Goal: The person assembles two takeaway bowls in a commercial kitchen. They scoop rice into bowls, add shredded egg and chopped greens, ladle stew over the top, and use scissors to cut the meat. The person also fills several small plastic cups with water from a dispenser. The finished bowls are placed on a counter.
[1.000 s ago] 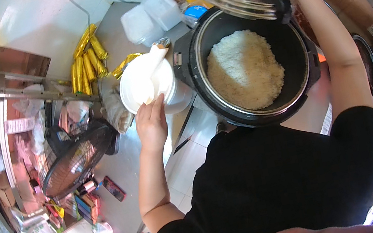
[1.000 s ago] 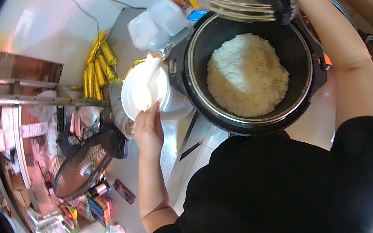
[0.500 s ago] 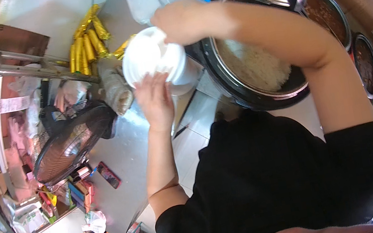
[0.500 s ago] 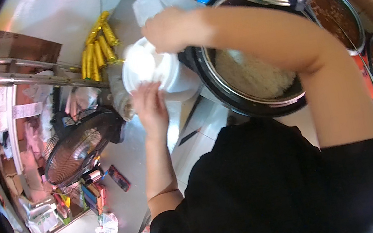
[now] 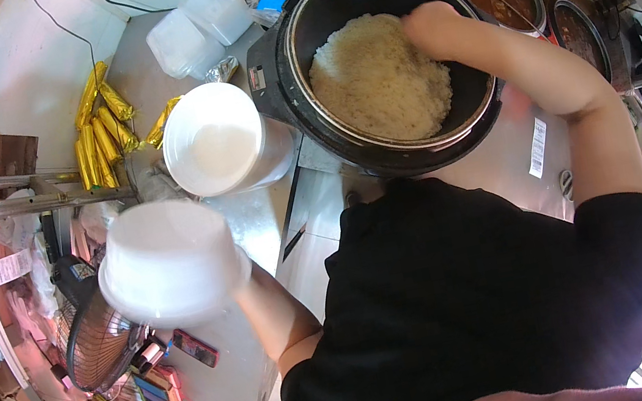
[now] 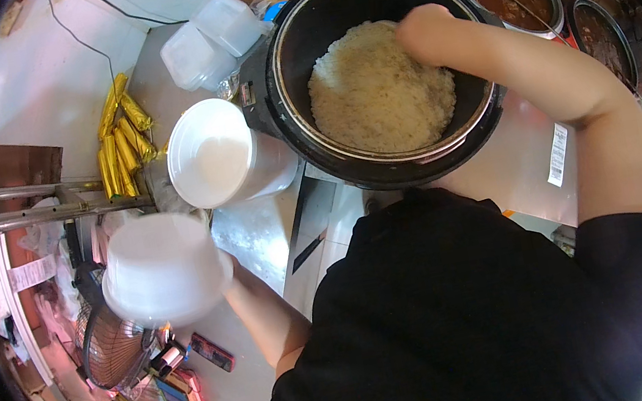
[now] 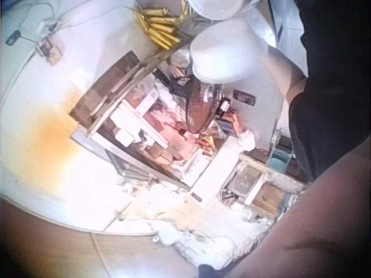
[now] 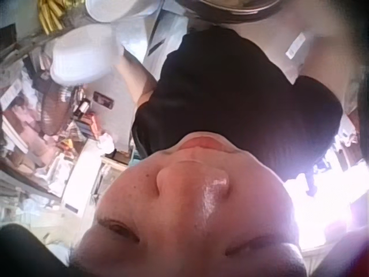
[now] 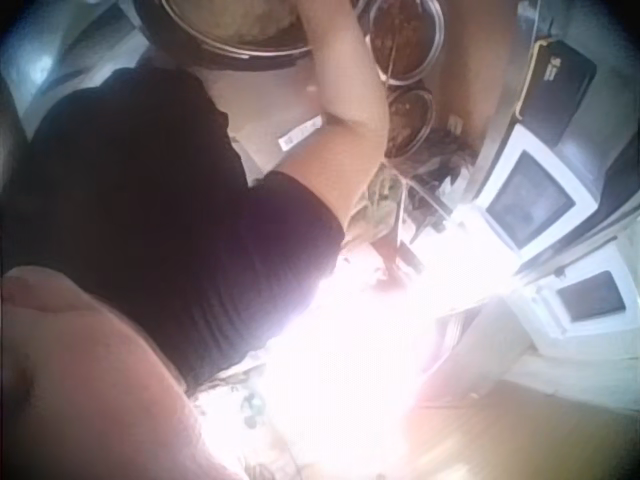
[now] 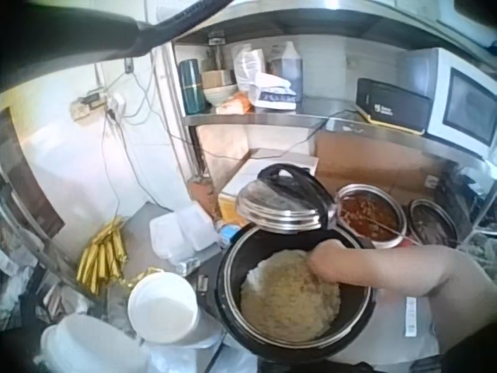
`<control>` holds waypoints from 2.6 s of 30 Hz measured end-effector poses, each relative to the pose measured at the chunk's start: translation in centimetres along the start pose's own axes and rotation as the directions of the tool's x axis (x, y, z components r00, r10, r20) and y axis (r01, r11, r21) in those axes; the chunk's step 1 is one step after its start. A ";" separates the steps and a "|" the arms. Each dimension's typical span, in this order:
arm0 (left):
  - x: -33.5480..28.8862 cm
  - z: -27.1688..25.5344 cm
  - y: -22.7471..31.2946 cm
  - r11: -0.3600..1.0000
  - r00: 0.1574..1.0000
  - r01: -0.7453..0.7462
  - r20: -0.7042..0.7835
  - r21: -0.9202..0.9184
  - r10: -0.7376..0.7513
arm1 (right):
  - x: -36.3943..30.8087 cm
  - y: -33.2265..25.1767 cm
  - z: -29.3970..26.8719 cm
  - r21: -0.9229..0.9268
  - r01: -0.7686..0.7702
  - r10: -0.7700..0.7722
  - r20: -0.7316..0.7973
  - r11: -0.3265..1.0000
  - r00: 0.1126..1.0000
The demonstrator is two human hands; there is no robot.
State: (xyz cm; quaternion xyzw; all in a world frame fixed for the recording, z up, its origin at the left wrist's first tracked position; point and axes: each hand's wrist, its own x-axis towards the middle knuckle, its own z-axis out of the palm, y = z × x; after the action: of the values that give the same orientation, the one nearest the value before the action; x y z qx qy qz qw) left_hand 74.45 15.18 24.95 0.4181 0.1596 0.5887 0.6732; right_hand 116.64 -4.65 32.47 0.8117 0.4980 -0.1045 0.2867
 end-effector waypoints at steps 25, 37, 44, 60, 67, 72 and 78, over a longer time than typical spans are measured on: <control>-6.1 11.0 5.8 0.874 0.865 0.407 -0.196 -0.267 -0.462 | -7.4 -0.5 -0.6 0.543 0.581 -0.578 -0.202 0.607 0.791; -1.6 18.3 0.9 0.928 0.927 0.363 0.074 0.080 -0.369 | -7.6 6.5 -2.6 0.915 0.251 -0.478 -0.076 0.314 0.875; -0.6 26.1 -5.6 0.780 0.765 0.626 0.199 -0.003 -0.613 | -8.1 4.4 -6.0 0.442 0.581 -0.131 -0.708 0.684 0.693; -1.3 24.3 -3.8 0.718 0.786 0.611 0.145 -0.332 -0.601 | -11.6 -1.2 -9.6 0.208 0.541 0.018 -0.942 0.815 0.334; -1.4 21.8 -1.6 0.761 0.826 0.545 0.070 -0.354 -0.559 | -10.7 -2.3 -11.1 0.142 0.594 -0.093 -0.933 0.792 0.348; -2.1 18.5 0.4 0.810 0.871 0.457 -0.001 -0.367 -0.492 | -9.4 -4.7 -12.8 0.157 0.580 -0.224 -0.818 0.799 0.530; -5.0 11.6 4.3 0.824 0.874 0.335 -0.175 -0.458 -0.453 | -3.6 -5.7 -17.7 0.202 0.783 -0.382 -0.784 0.588 0.489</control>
State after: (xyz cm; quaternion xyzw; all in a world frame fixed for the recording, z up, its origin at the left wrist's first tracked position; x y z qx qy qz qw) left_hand 78.51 6.06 33.73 0.1371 0.2073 0.5078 0.8248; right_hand 107.92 4.65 46.49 0.6023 0.7695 -0.0369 -0.2090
